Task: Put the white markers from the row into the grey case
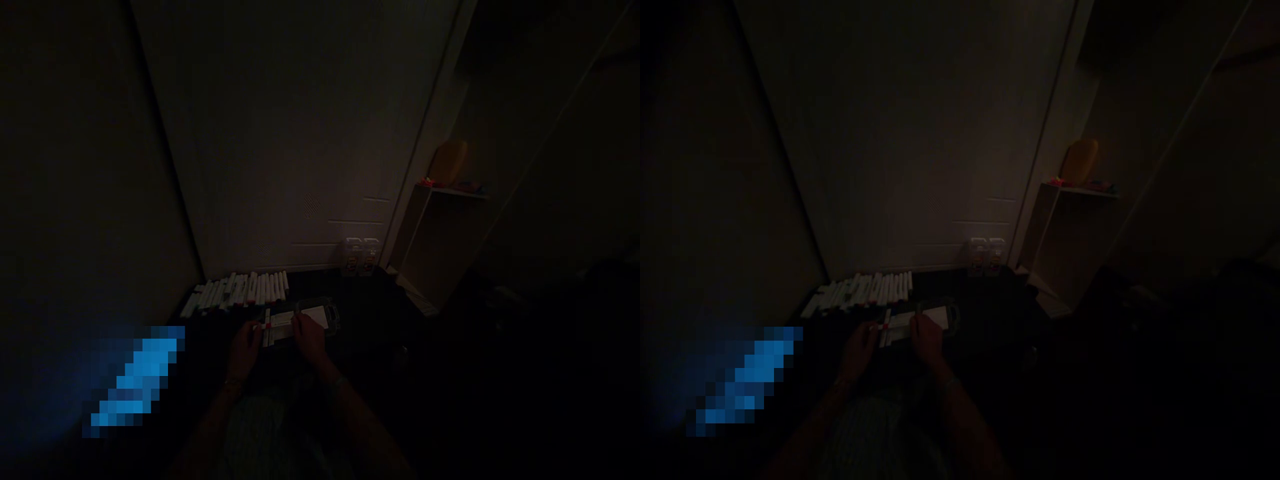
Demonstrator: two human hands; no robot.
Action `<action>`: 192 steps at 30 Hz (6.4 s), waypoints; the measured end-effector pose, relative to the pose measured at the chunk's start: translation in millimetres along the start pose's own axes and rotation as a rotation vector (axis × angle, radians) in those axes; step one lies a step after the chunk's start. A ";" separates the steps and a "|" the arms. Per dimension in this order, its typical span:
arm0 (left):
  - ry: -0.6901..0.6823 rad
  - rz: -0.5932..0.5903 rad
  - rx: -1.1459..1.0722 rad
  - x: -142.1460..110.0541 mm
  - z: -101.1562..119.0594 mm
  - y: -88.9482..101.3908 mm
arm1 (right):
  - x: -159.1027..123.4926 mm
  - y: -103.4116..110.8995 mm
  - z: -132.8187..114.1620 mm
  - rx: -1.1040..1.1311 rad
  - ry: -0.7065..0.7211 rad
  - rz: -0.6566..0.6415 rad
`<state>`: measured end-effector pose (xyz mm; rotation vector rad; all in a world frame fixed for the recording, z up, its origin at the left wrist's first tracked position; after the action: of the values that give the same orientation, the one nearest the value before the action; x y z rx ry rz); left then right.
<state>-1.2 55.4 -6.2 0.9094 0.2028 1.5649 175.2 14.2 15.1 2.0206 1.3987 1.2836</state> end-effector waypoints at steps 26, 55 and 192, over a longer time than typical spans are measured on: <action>0.007 0.004 -0.011 -1.4 4.4 3.0 | 0.4 -1.0 0.1 0.008 -0.012 0.001; 0.035 0.040 -0.075 -3.6 15.4 9.8 | -0.8 1.3 -0.5 0.049 -0.013 -0.015; 0.115 0.066 -0.204 -14.2 19.0 13.2 | -6.9 0.3 0.2 0.031 -0.044 -0.126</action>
<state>0.0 32.6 8.5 0.6735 0.0924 1.6670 174.9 8.0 12.0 1.9348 1.5080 1.1642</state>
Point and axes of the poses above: each hand's wrist, its own x-axis towards the middle knuckle, its own y-axis out of the back of the hand, z = x × y, the point moved 3 cm from there along x, towards the middle knuckle, and after that the axes turned 7 degrees about x, right-handed, at the moved point
